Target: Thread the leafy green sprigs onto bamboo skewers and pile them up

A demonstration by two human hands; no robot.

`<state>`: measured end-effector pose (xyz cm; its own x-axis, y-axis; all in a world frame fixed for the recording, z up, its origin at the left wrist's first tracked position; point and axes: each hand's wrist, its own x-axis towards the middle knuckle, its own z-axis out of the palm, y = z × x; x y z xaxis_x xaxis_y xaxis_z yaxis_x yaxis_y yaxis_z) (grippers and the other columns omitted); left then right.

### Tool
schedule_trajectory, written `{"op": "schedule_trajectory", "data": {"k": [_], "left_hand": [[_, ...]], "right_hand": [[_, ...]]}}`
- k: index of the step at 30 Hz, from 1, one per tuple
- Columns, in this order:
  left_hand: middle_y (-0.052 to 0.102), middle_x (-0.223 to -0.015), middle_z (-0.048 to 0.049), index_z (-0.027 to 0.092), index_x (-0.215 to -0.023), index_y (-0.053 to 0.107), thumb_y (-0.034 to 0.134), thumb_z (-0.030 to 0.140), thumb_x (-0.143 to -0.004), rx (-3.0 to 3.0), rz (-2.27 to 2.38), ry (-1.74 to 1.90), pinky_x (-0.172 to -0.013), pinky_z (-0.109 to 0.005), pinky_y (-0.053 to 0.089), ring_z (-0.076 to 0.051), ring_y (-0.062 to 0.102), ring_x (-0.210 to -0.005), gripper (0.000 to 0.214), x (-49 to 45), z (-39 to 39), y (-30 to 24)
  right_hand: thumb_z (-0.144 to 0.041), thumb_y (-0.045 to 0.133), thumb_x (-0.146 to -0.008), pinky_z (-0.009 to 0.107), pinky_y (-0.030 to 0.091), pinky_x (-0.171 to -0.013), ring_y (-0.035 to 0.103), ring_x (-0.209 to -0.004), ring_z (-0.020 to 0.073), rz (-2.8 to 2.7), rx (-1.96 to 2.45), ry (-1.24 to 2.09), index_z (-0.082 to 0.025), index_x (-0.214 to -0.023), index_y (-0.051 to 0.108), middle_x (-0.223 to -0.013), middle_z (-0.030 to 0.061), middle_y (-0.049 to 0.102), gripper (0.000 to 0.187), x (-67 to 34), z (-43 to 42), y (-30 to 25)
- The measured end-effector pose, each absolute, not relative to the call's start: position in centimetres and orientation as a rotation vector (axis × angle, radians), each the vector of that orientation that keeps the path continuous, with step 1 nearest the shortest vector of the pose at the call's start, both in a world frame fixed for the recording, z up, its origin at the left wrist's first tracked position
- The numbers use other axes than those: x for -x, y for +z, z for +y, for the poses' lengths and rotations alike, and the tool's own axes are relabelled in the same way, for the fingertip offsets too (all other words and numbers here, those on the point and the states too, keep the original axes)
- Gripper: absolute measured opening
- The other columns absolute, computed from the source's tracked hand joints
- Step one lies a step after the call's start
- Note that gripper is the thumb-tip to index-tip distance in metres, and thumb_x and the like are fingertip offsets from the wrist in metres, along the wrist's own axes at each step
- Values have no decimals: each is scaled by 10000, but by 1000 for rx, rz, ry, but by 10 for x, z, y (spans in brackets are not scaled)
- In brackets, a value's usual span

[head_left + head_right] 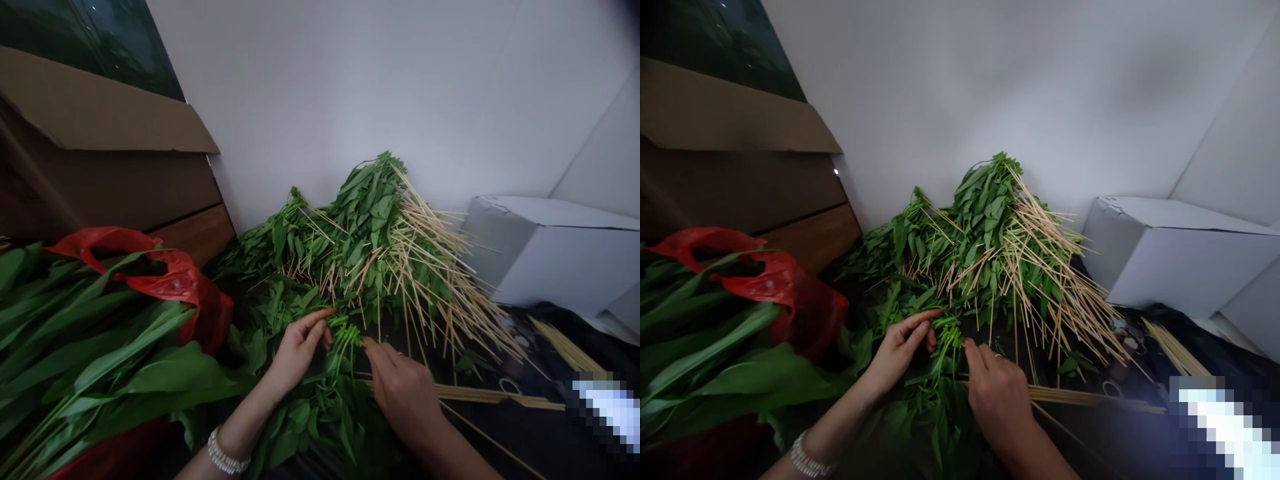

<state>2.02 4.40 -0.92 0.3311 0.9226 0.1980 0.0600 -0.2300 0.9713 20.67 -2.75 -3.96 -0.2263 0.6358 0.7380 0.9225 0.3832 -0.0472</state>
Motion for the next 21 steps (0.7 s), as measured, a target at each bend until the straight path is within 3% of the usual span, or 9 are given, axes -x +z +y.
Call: {"op": "schedule_trajectory", "data": {"k": [8, 14, 21], "left_hand": [[615, -711, -16, 135, -1021, 681, 557, 403, -888, -1622, 893, 1022, -625, -230, 441, -124, 543, -631, 324, -20, 44, -14], [617, -804, -24, 148, -889, 698, 691, 306, -793, -1698, 941, 1086, -648, -218, 433, -120, 537, -691, 186, -21, 45, -17], [689, -789, -26, 147, -883, 676, 746, 281, -721, -1537, 961, 1135, -725, -243, 489, -151, 626, -753, 222, -22, 46, -16]], "right_hand": [[-165, 312, -990, 262, 364, -499, 623, -536, 129, -1964, 1397, -530, -117, -1062, 641, -707, 33, 661, 340, -207, -26, -41], [-159, 326, -979, 270, 375, -493, 630, -528, 138, -1975, 1403, -526, -128, -1053, 646, -727, 29, 670, 330, -207, -26, -42], [-133, 359, -956, 252, 400, -497, 629, -540, 129, -1956, 1390, -517, -115, -1055, 654, -726, 38, 671, 312, -207, -26, -41]]}}
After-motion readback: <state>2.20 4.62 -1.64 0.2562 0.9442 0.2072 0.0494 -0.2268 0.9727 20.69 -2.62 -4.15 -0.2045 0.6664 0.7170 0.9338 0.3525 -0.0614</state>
